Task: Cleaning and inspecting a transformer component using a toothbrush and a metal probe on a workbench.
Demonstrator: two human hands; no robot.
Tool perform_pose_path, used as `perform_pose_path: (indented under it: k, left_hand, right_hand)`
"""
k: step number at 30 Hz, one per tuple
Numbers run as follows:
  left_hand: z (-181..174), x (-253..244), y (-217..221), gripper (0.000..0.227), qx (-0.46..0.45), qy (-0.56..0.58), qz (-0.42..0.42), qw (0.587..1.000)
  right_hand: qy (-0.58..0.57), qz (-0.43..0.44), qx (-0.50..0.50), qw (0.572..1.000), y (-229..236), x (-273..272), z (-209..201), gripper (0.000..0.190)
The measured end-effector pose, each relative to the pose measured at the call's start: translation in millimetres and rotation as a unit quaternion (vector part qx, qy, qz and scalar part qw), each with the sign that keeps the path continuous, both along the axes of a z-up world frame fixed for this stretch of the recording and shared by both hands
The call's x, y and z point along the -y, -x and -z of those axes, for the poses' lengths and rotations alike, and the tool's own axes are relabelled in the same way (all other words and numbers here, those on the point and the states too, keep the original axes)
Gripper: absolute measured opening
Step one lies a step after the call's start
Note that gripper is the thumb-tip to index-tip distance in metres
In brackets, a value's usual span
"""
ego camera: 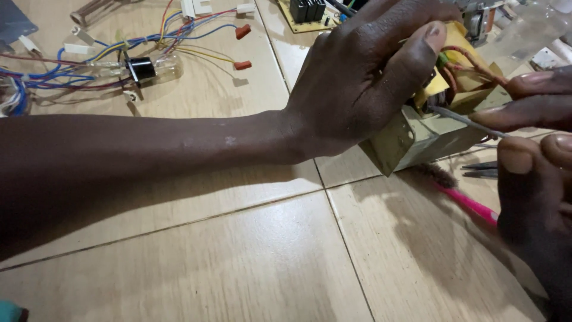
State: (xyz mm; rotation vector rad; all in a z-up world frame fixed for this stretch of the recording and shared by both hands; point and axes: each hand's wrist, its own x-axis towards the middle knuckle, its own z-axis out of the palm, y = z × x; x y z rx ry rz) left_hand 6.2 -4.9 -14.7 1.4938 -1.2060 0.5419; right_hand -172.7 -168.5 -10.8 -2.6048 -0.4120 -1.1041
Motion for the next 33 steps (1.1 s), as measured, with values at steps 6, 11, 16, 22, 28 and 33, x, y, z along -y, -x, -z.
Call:
perform_pose_path:
  k: [6,11,16,22,28,33]
  left_hand:
    - [0.6,-0.4,0.1,0.041,-0.005,-0.005,-0.01,1.0]
    - [-2.0,-0.6,2.7,0.039,0.003,0.0,-0.013,1.0]
    - [-2.0,-0.9,2.0,0.041,-0.004,-0.008,-0.005,1.0]
    - [-4.2,-2.6,3.4,0.042,0.007,0.004,0.001,1.0]
    - [-6.3,-1.6,3.4,0.044,0.004,0.0,-0.003,1.0]
    - [-8.5,-4.4,3.8,0.045,0.005,-0.016,0.0,1.0]
  right_hand:
    - [0.033,-0.012,-0.017,0.999,-1.2,6.8,-4.7,0.023]
    - [0.067,-0.08,0.012,0.994,-0.2,14.9,-3.7,0.013]
    - [0.033,-0.062,0.035,0.997,-2.3,8.5,3.7,0.004]
    - [0.011,-0.051,0.01,0.999,8.4,-9.3,-5.0,0.01]
    - [0.039,0.015,-0.004,0.999,1.8,-3.7,-15.8,0.02]
    - [0.056,-0.054,0.016,0.997,4.6,-0.5,-17.6,0.016]
